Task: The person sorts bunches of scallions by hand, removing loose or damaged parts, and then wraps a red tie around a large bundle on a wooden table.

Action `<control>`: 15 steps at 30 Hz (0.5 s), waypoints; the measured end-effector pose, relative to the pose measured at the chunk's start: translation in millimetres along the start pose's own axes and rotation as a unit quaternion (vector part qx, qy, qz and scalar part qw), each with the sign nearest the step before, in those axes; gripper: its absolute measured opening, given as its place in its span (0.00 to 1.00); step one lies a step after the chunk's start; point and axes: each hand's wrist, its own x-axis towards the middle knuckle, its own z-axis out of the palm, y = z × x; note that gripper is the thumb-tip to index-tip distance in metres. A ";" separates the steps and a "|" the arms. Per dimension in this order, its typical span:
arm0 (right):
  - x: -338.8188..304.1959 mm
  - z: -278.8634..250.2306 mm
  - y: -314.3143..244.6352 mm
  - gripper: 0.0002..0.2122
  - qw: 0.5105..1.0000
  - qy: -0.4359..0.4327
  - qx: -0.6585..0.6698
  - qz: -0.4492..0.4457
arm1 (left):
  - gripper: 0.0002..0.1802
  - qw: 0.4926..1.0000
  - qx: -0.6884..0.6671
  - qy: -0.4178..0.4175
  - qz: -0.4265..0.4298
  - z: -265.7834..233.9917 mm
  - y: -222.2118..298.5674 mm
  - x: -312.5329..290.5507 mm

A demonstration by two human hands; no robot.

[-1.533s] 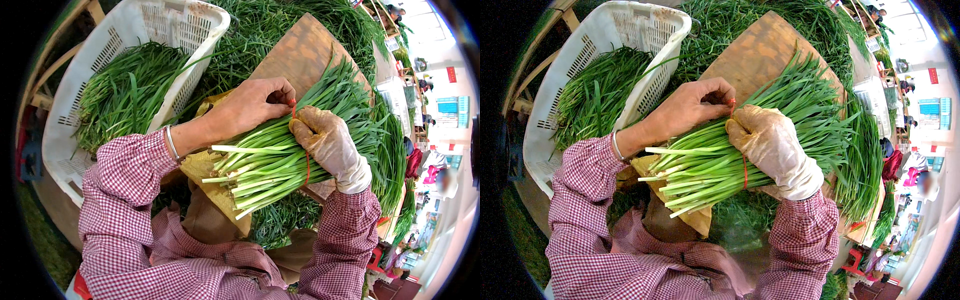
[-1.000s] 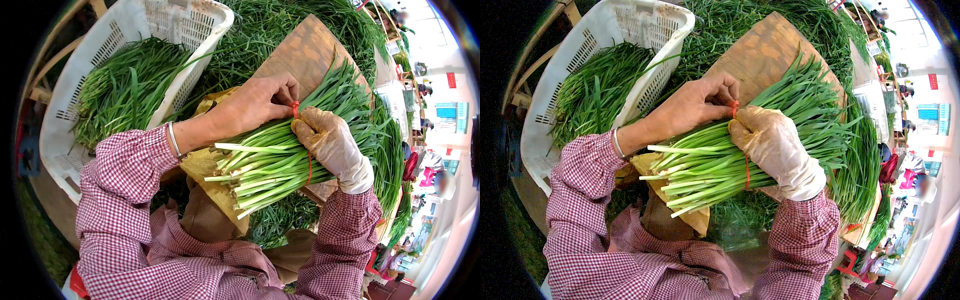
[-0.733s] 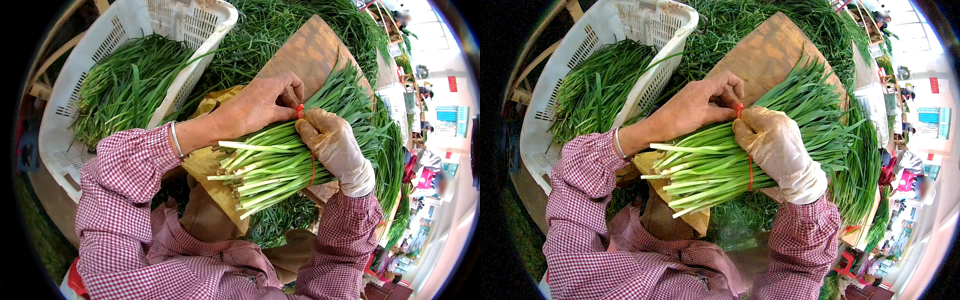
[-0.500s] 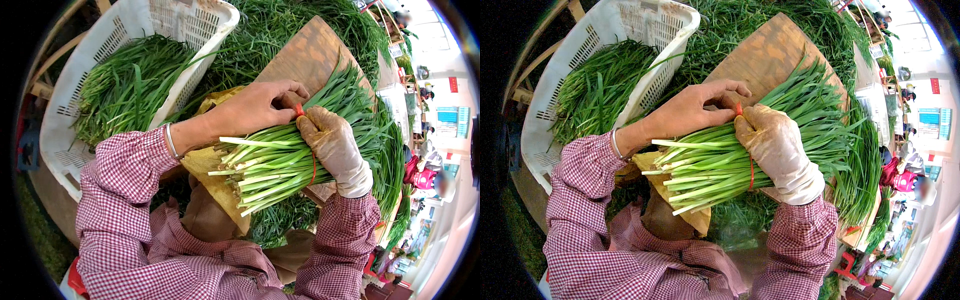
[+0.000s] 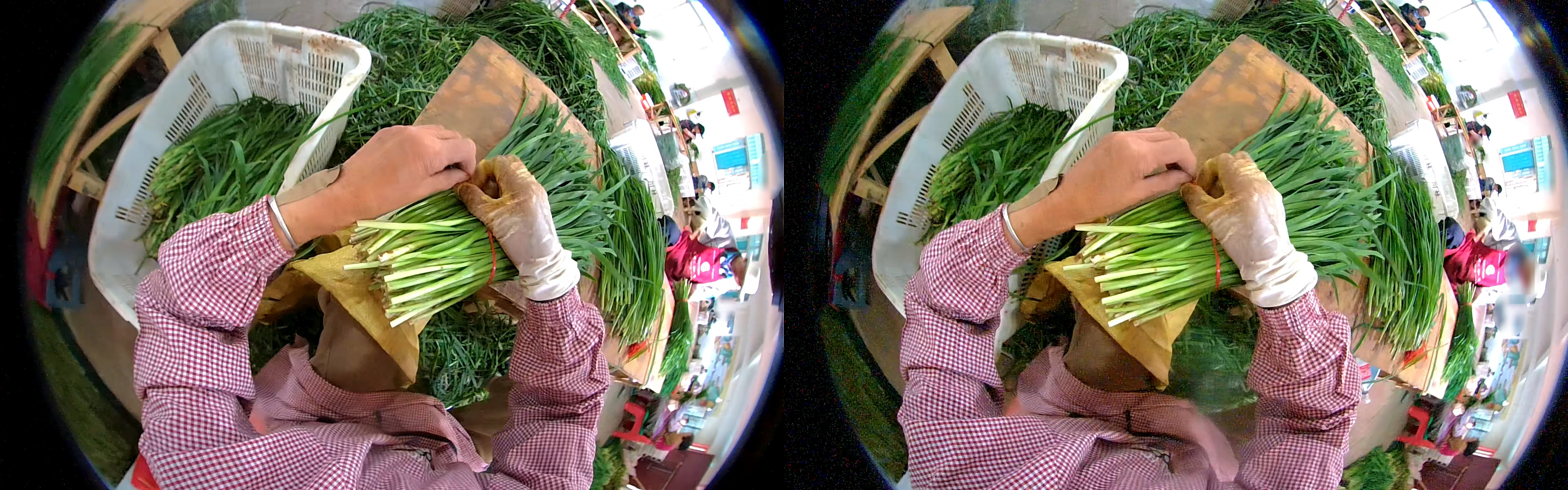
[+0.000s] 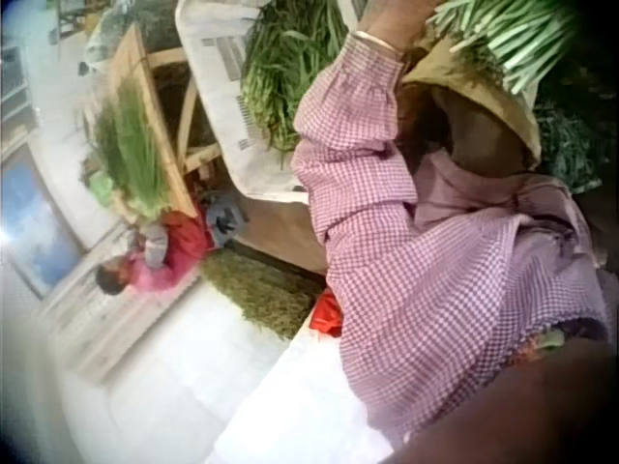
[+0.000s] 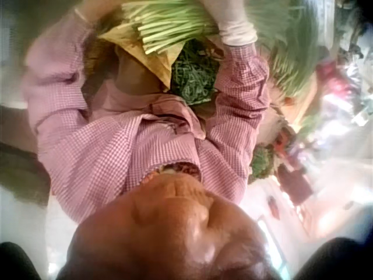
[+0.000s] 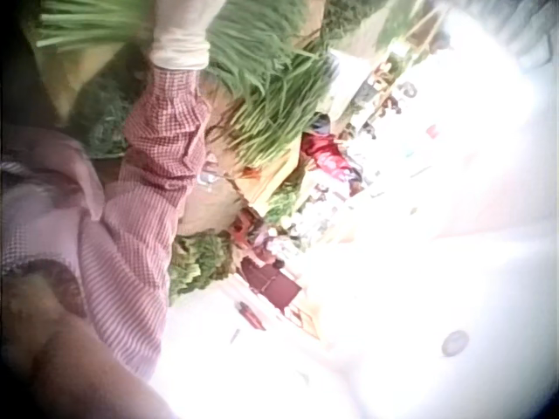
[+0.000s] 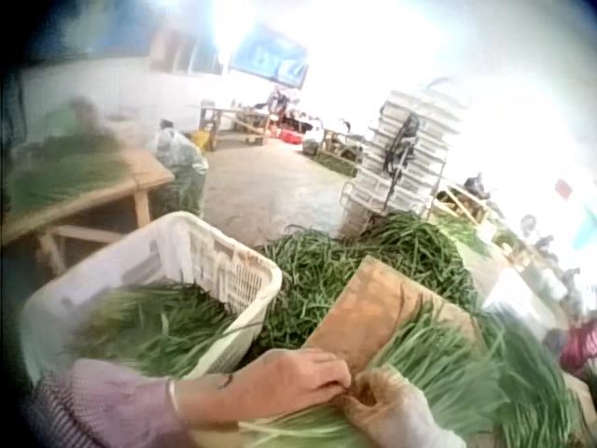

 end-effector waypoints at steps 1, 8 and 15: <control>-2.3 0.0 0.5 0.10 0.999 0.024 0.030 0.017 | 0.06 0.997 0.067 0.012 0.048 -1.9 6.2 2.0; -5.4 -30.2 3.4 0.13 0.994 0.023 0.070 -0.083 | 0.08 0.992 0.093 -0.055 0.060 -28.4 42.9 41.3; -58.8 -0.5 1.3 0.17 0.959 0.101 -0.212 -0.160 | 0.10 0.982 0.108 -0.155 0.016 -35.3 51.2 42.0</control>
